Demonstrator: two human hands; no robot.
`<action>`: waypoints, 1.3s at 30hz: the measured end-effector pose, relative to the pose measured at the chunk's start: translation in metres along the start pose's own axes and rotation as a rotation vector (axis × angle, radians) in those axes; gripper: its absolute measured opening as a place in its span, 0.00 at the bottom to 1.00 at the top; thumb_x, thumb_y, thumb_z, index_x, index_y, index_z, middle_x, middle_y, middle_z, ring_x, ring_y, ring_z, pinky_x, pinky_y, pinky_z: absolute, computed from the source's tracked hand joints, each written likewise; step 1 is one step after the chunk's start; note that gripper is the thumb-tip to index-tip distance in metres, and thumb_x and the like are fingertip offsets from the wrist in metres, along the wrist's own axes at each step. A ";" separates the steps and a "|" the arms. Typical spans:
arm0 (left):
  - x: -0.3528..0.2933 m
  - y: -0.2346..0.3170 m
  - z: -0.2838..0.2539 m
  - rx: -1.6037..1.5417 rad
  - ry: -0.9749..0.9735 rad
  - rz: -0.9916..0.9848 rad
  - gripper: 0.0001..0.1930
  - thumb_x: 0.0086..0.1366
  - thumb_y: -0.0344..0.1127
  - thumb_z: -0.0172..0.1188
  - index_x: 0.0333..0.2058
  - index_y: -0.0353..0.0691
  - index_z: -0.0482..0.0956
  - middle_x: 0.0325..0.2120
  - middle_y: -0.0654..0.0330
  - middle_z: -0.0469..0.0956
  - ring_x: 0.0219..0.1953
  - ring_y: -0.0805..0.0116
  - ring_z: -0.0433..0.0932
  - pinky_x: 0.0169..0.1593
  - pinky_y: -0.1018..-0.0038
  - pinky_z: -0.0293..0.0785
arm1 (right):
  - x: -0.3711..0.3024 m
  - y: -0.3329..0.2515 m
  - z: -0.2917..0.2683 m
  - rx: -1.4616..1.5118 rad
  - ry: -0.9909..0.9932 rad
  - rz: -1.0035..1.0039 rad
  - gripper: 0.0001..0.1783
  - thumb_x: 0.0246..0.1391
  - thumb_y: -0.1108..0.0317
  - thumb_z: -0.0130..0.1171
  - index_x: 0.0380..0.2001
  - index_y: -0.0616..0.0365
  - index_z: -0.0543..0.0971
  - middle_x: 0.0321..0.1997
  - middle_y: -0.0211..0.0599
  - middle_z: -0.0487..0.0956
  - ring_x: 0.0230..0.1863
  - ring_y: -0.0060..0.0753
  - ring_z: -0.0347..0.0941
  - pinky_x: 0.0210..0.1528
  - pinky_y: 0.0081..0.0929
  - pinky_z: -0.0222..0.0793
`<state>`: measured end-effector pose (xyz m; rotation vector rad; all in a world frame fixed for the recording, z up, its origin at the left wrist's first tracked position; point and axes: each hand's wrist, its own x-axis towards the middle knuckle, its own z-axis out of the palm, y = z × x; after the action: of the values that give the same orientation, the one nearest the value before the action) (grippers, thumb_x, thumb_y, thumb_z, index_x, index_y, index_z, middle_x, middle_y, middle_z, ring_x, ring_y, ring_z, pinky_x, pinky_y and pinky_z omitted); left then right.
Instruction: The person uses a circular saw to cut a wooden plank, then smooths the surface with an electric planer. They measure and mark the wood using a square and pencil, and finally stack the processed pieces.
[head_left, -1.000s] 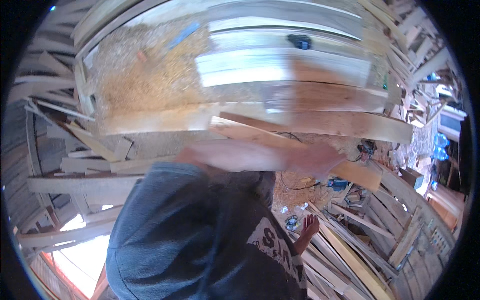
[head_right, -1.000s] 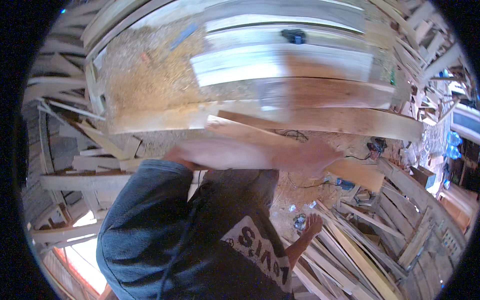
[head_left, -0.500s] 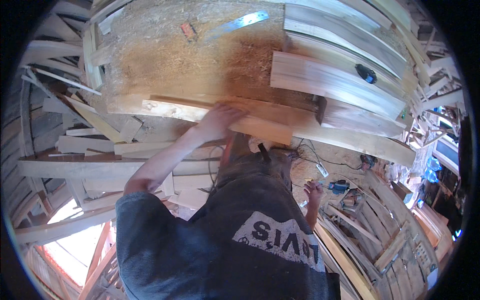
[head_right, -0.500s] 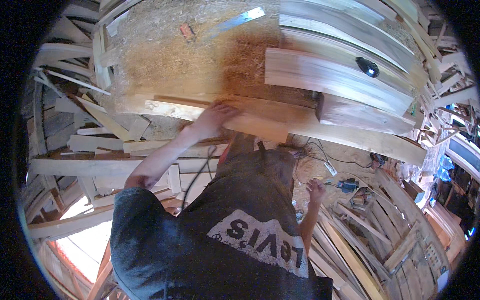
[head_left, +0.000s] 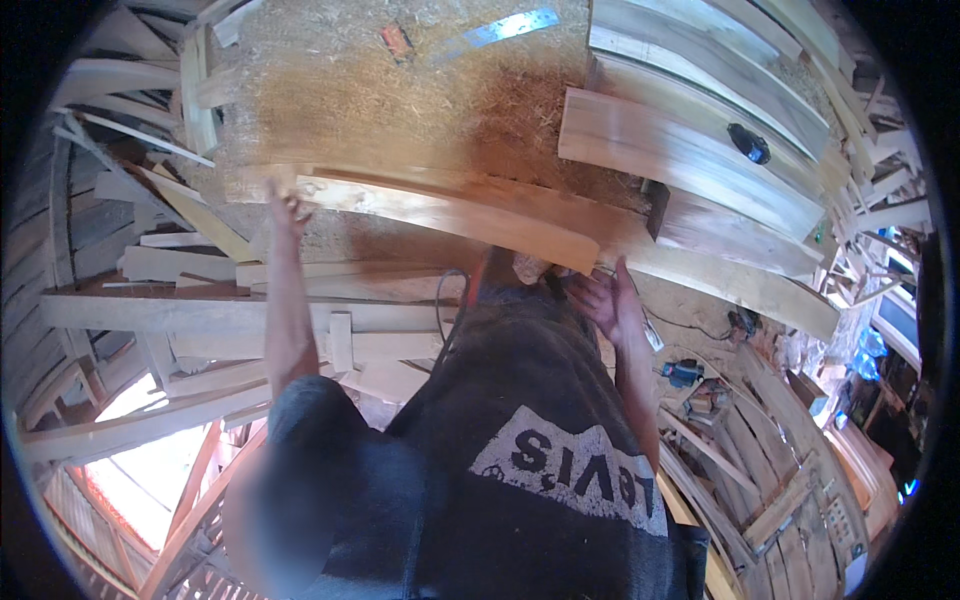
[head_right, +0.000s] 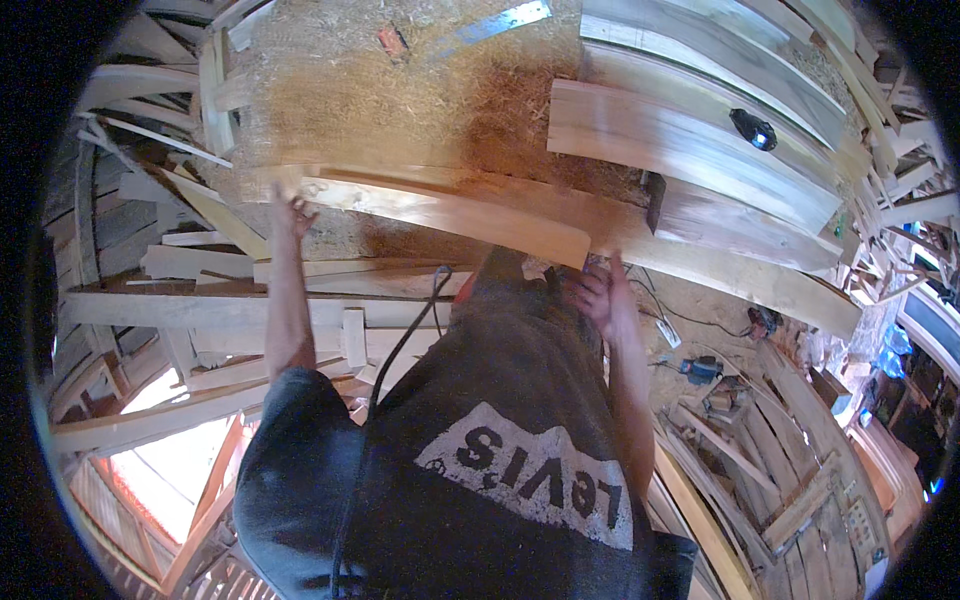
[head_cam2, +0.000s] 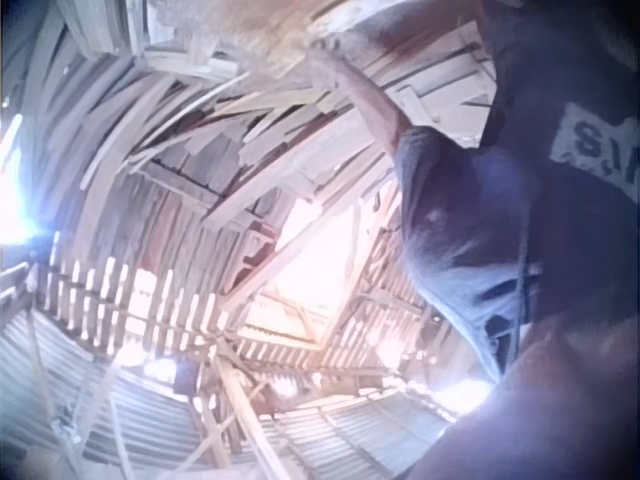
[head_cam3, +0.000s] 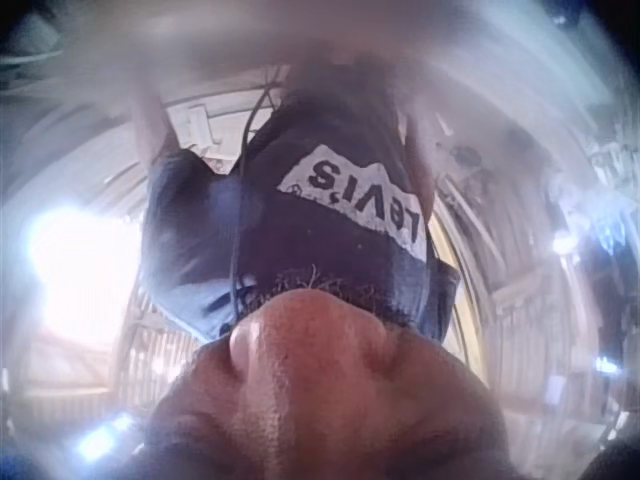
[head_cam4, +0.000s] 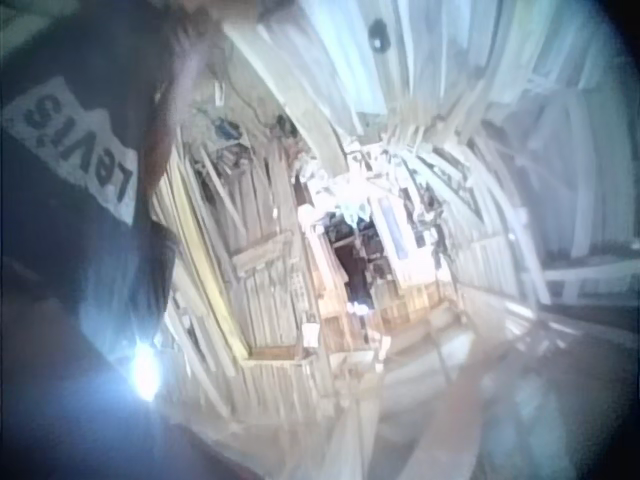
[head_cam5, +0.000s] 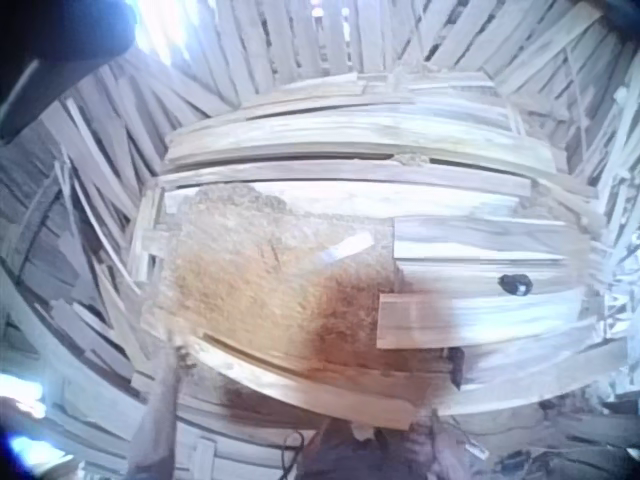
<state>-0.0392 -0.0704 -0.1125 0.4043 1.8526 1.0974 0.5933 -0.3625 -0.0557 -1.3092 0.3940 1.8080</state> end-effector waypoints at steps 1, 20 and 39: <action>-0.007 -0.017 0.028 0.020 0.024 0.067 0.41 0.65 0.48 0.65 0.71 0.38 0.59 0.61 0.47 0.74 0.63 0.51 0.73 0.62 0.55 0.74 | 0.013 -0.004 0.019 0.051 -0.065 0.007 0.37 0.69 0.41 0.54 0.64 0.63 0.68 0.60 0.55 0.77 0.57 0.54 0.79 0.56 0.47 0.80; -0.089 -0.094 0.047 -0.061 -0.169 0.128 0.38 0.56 0.20 0.68 0.65 0.30 0.63 0.39 0.50 0.79 0.35 0.61 0.76 0.38 0.63 0.75 | -0.029 -0.029 0.009 -0.067 0.150 -0.183 0.33 0.60 0.55 0.63 0.66 0.54 0.68 0.59 0.45 0.79 0.59 0.45 0.79 0.57 0.53 0.82; -0.127 -0.043 0.136 0.239 0.139 0.096 0.45 0.65 0.53 0.73 0.59 0.21 0.57 0.22 0.60 0.73 0.20 0.67 0.68 0.20 0.67 0.63 | -0.031 -0.023 -0.069 -0.108 -0.242 -0.425 0.33 0.71 0.55 0.56 0.69 0.67 0.65 0.63 0.58 0.77 0.54 0.56 0.83 0.52 0.45 0.85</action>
<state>0.1483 -0.1068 -0.1036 0.5724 2.1154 0.9908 0.6572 -0.4090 -0.0515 -1.1254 -0.1114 1.6119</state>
